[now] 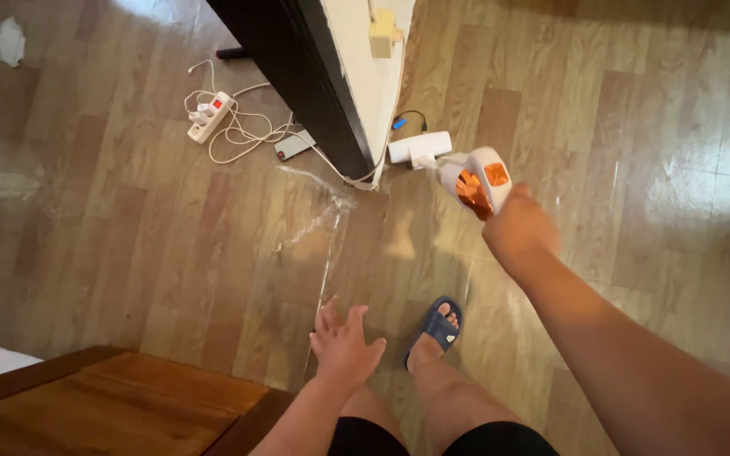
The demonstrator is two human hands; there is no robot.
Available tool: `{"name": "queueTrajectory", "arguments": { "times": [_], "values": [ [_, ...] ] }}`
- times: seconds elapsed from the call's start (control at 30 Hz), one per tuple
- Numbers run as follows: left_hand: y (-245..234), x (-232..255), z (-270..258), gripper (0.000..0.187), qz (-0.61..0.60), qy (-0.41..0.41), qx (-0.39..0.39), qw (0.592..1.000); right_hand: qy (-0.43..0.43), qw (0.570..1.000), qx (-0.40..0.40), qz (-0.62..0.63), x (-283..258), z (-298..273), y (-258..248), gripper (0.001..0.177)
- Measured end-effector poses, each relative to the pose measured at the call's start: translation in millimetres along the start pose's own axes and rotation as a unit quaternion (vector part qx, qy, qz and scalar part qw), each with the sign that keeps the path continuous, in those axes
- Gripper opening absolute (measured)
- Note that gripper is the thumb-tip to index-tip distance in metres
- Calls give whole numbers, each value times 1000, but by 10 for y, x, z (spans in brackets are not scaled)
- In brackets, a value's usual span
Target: The person vacuums the floor and the bedsheet using a handheld vacuum cleaner.
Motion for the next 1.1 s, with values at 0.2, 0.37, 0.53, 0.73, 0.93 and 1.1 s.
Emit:
{"name": "queueTrajectory", "arguments": {
  "times": [0.2, 0.37, 0.53, 0.73, 0.93, 1.1],
  "values": [
    [49, 31, -42, 75, 0, -56, -25, 998, -2, 1000, 16, 12, -73, 430, -51, 49],
    [72, -158, -82, 73, -10, -76, 8, 997, -49, 998, 32, 15, -263, 862, -301, 53],
    [59, -222, -71, 73, 4, -94, 0, 996, -56, 997, -53, 0, -223, 808, -529, 41],
    [39, -155, 84, 75, 6, -71, -11, 997, -17, 999, -41, -24, 333, 268, -514, 44],
    [-139, 116, 379, 75, 22, -57, -35, 998, -38, 999, -31, -12, 428, 337, -475, 45],
    [-228, 318, 631, 78, 26, -25, -10, 999, -77, 996, 16, 30, 77, 736, -448, 45]
  ]
}}
Point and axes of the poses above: each hand's wrist, its own z-axis towards the middle knuckle, its own y-axis out of the palm, x = y × z, the point moved 4 cm from there along z, towards the middle knuckle, and after that the axes turned 10 degrees about -y, right-handed, at the moved point
